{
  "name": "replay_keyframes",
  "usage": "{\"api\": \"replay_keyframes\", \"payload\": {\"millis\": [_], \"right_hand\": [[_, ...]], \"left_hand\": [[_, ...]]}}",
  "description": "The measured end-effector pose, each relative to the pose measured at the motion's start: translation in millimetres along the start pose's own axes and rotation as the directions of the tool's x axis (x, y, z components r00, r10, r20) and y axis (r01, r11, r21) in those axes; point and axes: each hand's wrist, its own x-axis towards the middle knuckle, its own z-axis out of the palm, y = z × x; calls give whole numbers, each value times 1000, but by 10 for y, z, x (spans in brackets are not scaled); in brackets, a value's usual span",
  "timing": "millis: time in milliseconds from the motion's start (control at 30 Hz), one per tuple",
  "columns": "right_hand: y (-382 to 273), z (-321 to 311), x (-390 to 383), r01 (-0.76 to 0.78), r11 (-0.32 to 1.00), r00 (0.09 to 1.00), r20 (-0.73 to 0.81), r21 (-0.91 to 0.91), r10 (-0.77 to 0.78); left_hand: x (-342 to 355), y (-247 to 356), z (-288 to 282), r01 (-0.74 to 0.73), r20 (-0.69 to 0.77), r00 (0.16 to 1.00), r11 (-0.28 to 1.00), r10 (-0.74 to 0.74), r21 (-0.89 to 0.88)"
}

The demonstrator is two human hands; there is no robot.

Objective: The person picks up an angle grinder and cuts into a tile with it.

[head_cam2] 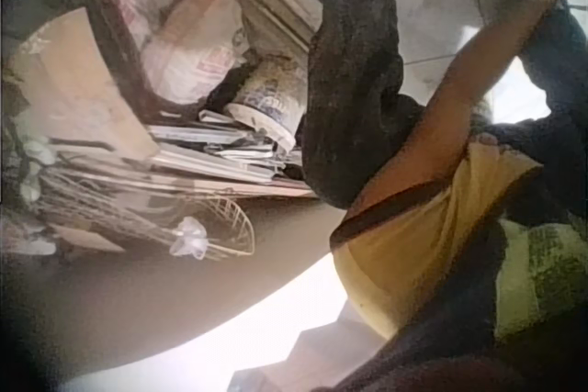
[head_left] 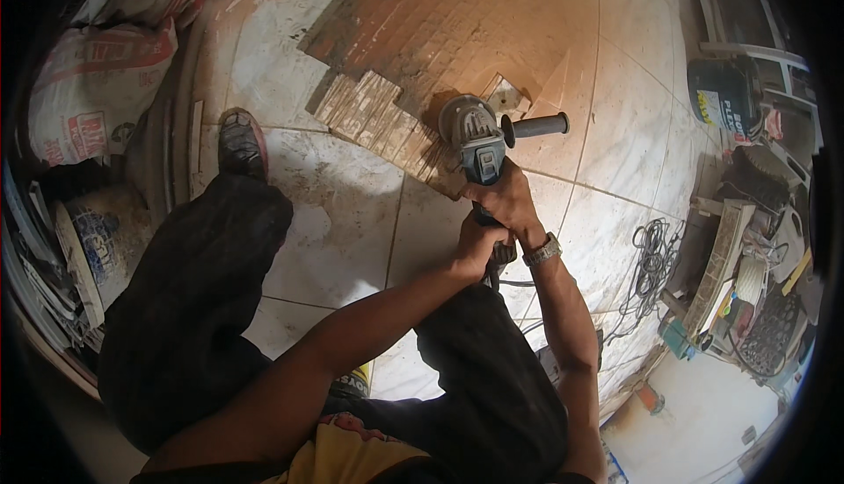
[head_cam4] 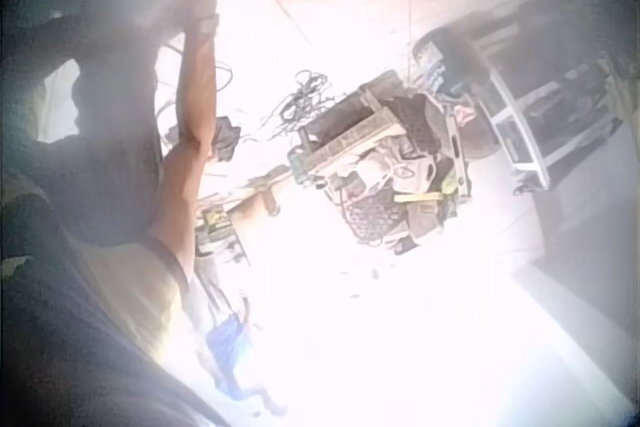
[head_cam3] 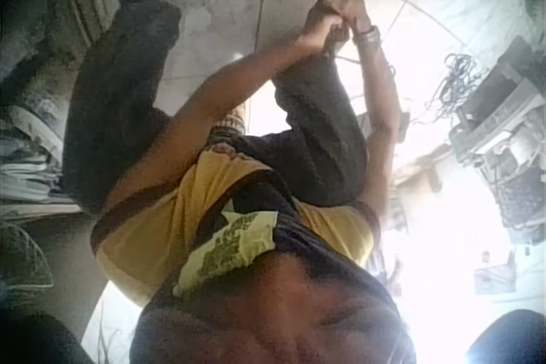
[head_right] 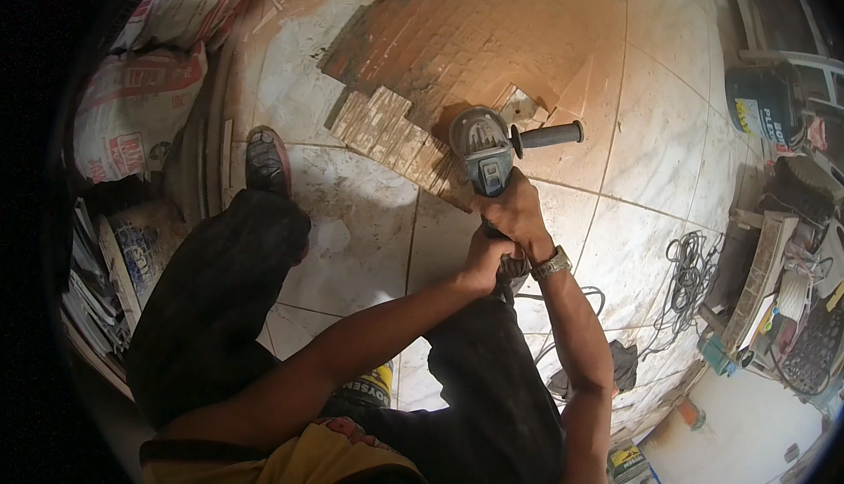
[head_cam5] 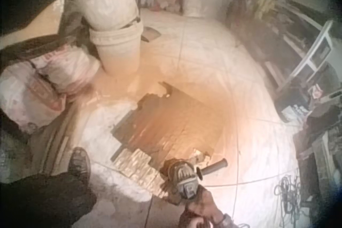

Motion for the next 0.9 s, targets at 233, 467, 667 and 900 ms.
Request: {"api": "replay_keyframes", "payload": {"millis": [233,467,667,900], "right_hand": [[-24,39,-143,1,1000,999,51,15,-2],[-37,51,-98,-26,1000,1000,13,13,26],[-58,69,-133,-84,996,992,88,-22,85],[12,-40,28,39,997,999,15,61,-40]], "left_hand": [[-116,-117,-69,-1,63,998,998,-4,65],[-51,-137,-79,-10,3,1000,1000,10,6],[-102,-212,-81,-25,-36,999,999,24,-27],[-2,7,74,-2,-12,1000,999,1,-49]]}}
